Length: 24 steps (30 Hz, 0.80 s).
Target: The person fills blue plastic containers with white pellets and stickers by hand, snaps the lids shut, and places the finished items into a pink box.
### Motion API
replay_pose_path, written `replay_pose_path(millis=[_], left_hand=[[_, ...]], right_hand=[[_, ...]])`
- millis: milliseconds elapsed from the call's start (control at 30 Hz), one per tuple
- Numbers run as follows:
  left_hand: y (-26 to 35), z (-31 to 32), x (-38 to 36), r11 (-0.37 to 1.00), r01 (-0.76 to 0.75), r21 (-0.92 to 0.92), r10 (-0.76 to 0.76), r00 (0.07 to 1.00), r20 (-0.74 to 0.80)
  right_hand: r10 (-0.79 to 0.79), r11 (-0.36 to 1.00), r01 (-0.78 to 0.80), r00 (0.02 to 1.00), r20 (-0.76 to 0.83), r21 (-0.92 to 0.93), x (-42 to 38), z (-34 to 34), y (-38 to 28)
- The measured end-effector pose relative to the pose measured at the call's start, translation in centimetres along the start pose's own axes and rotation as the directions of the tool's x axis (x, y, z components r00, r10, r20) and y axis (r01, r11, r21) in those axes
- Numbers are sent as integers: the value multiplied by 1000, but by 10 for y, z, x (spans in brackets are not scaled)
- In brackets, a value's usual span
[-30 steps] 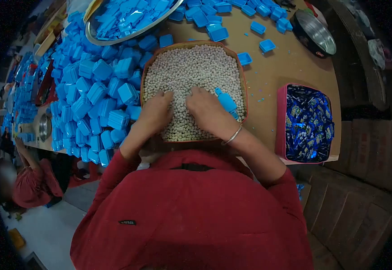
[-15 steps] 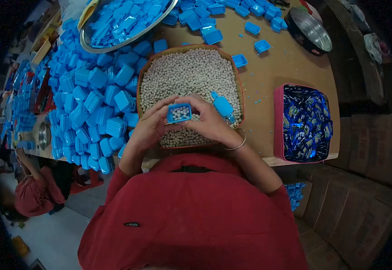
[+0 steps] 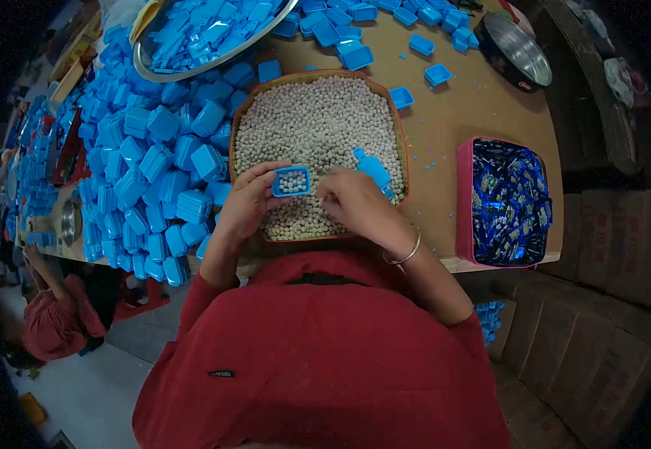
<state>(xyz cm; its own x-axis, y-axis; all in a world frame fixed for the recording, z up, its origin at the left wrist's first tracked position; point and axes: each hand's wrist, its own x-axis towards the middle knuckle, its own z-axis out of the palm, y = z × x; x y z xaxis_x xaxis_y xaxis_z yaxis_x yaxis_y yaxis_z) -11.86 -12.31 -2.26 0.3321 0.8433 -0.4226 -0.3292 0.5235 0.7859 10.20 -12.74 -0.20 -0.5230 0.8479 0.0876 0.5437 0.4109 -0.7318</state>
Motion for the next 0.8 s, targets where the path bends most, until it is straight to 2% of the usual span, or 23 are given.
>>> replay_pose_path(millis=[67, 100, 200, 300, 400, 433, 533, 633, 667, 800], left_hand=[[-2, 0, 0, 996, 12, 93, -17, 999, 50], [-1, 3, 1, 995, 17, 99, -26, 996, 86], [-4, 1, 4, 998, 58, 30, -60, 996, 60], [2, 2, 0, 996, 76, -43, -73, 994, 75], [3, 1, 2, 990, 94, -109, -85, 993, 87], [5, -1, 4, 982, 115, -148, -96, 986, 133], [5, -9, 9, 960, 162, -227, -106, 965, 239], [6, 2, 5, 988, 125, -85, -110, 980, 164], [5, 2, 3, 988, 122, -96, -106, 983, 152], [3, -2, 4, 989, 98, -112, -84, 988, 129]], right_hand=[[8, 999, -6, 999, -36, 45, 7, -6, -16], [-50, 997, 54, 996, -72, 61, 12, -5, -21], [30, 990, -11, 991, -132, 141, 17, -3, -25], [101, 988, -74, 975, -199, 139, 5, -13, -18], [128, 988, -113, 981, -143, 107, -11, -14, -17], [141, 987, -130, 981, -132, 93, -15, -15, -17], [79, 992, -63, 985, -150, 106, -17, -10, -28], [-32, 992, 57, 975, -222, 108, -2, -13, -46], [-80, 990, 106, 968, -237, 98, 2, -12, -48], [-82, 997, 82, 960, -267, -11, 7, -20, -46]])
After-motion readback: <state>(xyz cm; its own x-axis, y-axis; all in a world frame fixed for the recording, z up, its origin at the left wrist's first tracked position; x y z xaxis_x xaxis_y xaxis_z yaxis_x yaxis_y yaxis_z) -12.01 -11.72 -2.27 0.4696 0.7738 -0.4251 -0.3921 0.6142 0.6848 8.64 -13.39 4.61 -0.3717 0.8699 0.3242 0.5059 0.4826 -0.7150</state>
